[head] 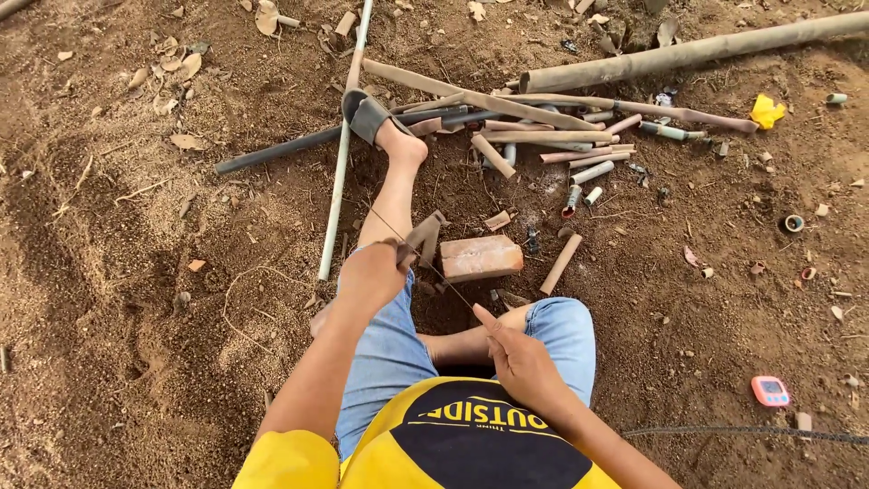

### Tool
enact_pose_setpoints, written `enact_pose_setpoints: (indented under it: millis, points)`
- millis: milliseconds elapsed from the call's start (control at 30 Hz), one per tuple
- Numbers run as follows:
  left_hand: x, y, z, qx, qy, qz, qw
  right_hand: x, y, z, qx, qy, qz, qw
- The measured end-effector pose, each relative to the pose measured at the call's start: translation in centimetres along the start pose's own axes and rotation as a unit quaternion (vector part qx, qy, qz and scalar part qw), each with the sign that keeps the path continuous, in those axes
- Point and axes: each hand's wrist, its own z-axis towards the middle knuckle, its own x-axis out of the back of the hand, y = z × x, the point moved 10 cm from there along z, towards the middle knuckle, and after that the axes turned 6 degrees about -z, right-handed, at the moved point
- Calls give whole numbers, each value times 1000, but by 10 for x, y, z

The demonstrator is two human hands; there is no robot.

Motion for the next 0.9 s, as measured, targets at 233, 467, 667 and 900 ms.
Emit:
enact_pose_setpoints:
  millis: [233, 467, 667, 900]
  points:
    - [4, -6, 2, -11, 36, 11, 999, -11, 10, 0, -9, -8, 38, 999]
    - [31, 5, -17, -122, 79, -316, 937, 1, 15, -14, 50, 77, 133, 987]
    - [48, 7, -19, -138, 72, -405, 901, -1, 21, -22, 81, 90, 160, 980]
    - [43, 11, -20, -40, 36, -202, 978, 0, 13, -18, 63, 58, 149, 985]
